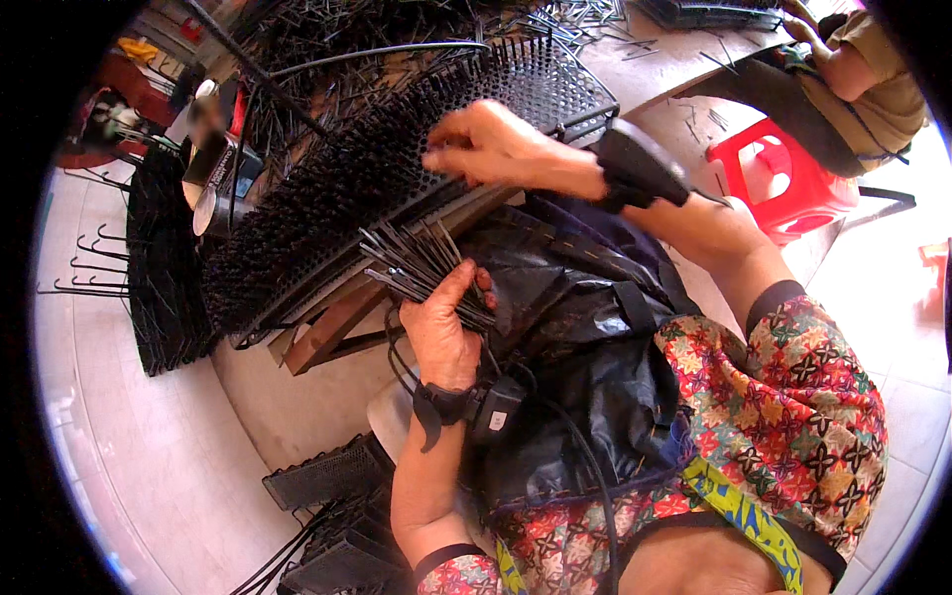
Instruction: The person threads long black metal rods through small holes in a rectangular metal plate. The person handles the rods one by one, carefully inserting the tip of each rod into the grid of the plate.
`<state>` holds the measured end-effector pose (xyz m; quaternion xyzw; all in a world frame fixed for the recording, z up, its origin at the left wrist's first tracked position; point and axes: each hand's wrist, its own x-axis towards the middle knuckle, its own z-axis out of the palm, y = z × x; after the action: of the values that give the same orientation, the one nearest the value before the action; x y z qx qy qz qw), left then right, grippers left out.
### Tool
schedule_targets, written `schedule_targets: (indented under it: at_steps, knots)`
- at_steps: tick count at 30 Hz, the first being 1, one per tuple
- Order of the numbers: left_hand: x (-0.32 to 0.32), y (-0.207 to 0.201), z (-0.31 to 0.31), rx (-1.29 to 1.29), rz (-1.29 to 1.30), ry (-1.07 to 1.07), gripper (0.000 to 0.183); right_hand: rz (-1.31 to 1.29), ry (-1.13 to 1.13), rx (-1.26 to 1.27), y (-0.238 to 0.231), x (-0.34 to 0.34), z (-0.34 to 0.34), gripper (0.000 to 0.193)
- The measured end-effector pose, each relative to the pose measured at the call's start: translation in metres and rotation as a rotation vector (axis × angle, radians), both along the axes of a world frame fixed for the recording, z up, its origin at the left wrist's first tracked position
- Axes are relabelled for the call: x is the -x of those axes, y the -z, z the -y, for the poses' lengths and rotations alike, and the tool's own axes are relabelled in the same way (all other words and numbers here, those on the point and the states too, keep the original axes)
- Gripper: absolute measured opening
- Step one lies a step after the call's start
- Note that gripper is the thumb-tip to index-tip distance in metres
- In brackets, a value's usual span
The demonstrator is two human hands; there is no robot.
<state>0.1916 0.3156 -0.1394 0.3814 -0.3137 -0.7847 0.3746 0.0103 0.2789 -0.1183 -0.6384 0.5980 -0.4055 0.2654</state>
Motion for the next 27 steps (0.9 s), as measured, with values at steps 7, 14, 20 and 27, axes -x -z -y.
schedule_targets:
  at_steps: [7, 14, 20, 27]
  knots:
    - [0.008, 0.002, -0.003, 0.028, 0.007, 0.106, 0.02, 0.53, -0.057, -0.262, 0.012, -0.017, -0.043, 0.018]
    - [0.001, 0.003, 0.002, -0.036, 0.002, 0.067, 0.016, 0.486, 0.244, 0.299, -0.008, 0.014, -0.008, 0.013]
    - [0.001, 0.003, -0.001, -0.065, -0.015, 0.052, 0.018, -0.022, 0.369, 0.64, 0.005, 0.029, 0.032, 0.017]
    - [0.002, 0.0, 0.0, -0.055, -0.004, -0.011, 0.013, -0.282, 0.285, 0.851, 0.008, 0.02, 0.047, 0.016]
